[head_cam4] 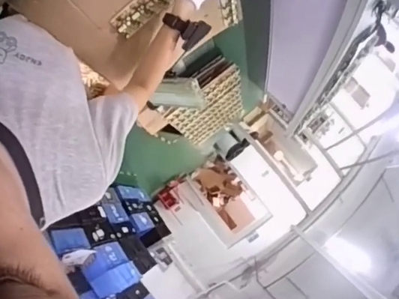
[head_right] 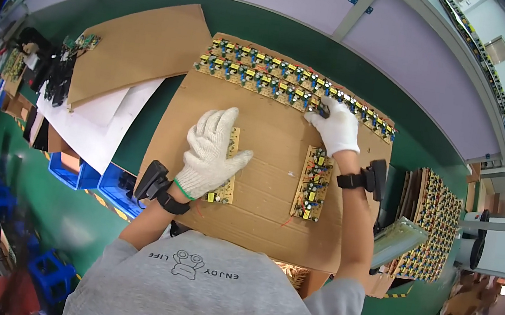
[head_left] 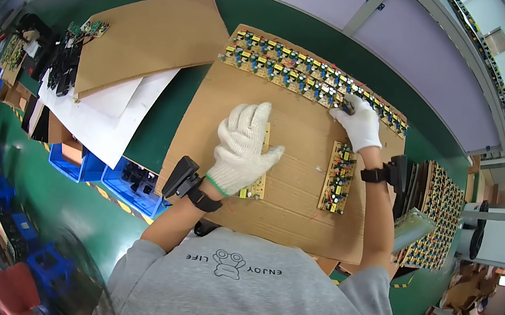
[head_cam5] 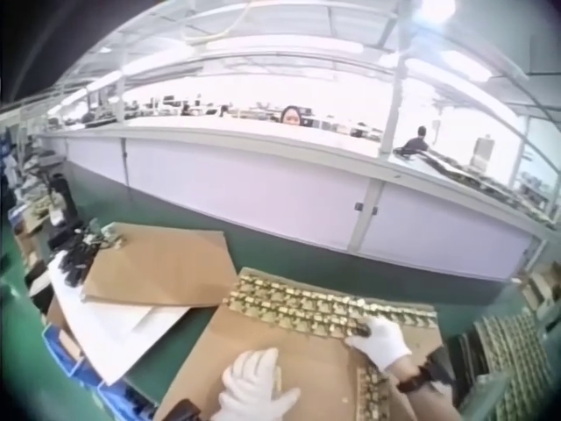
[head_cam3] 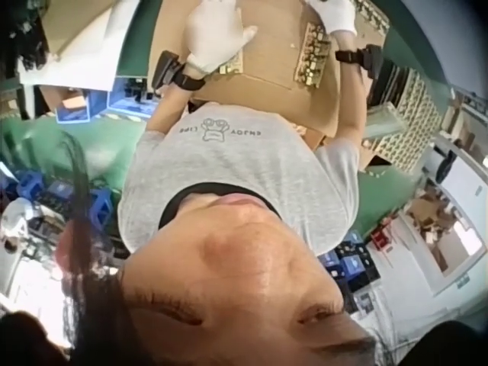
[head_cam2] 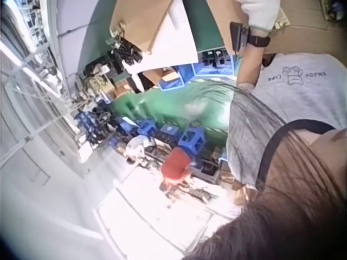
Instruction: The person picks up circuit boards from a blue bin, turns them over, and places them on a cardboard sheet. They then pick up small electronic components from a container, press them into the circuit boards, and arrange the finished boards in a row.
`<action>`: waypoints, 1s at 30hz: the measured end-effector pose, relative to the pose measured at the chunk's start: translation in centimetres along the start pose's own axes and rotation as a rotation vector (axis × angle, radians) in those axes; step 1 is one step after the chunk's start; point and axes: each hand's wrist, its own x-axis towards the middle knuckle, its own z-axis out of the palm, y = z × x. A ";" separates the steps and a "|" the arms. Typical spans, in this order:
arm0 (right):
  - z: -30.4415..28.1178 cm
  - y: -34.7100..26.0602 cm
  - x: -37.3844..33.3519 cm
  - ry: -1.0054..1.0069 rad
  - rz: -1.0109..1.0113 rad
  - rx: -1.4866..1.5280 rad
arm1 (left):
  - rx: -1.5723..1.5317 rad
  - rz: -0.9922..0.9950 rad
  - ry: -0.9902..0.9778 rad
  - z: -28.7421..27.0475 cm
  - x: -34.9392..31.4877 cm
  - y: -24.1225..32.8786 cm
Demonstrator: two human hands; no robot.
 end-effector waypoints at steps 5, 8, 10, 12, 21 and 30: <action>-1.8 -3.0 -0.5 -0.045 0.032 -0.025 | 0.003 -0.020 -0.026 -0.1 -0.1 -0.3; -5.1 -4.6 -2.7 -0.174 0.397 -0.197 | -0.002 0.003 -0.017 -0.4 0.0 -0.2; -6.1 -5.9 -6.3 -0.253 0.461 -0.293 | 0.031 -0.009 -0.012 -0.5 0.0 -0.2; -6.2 -7.1 -9.5 -0.315 0.505 -0.288 | 0.027 -0.007 -0.022 -0.7 0.2 -0.1; -4.4 -4.0 -12.7 -0.213 0.431 0.324 | 0.046 0.079 0.038 0.7 0.4 -0.5; -14.2 7.8 -25.1 0.519 0.752 0.922 | 0.241 0.058 0.058 0.2 0.3 -0.1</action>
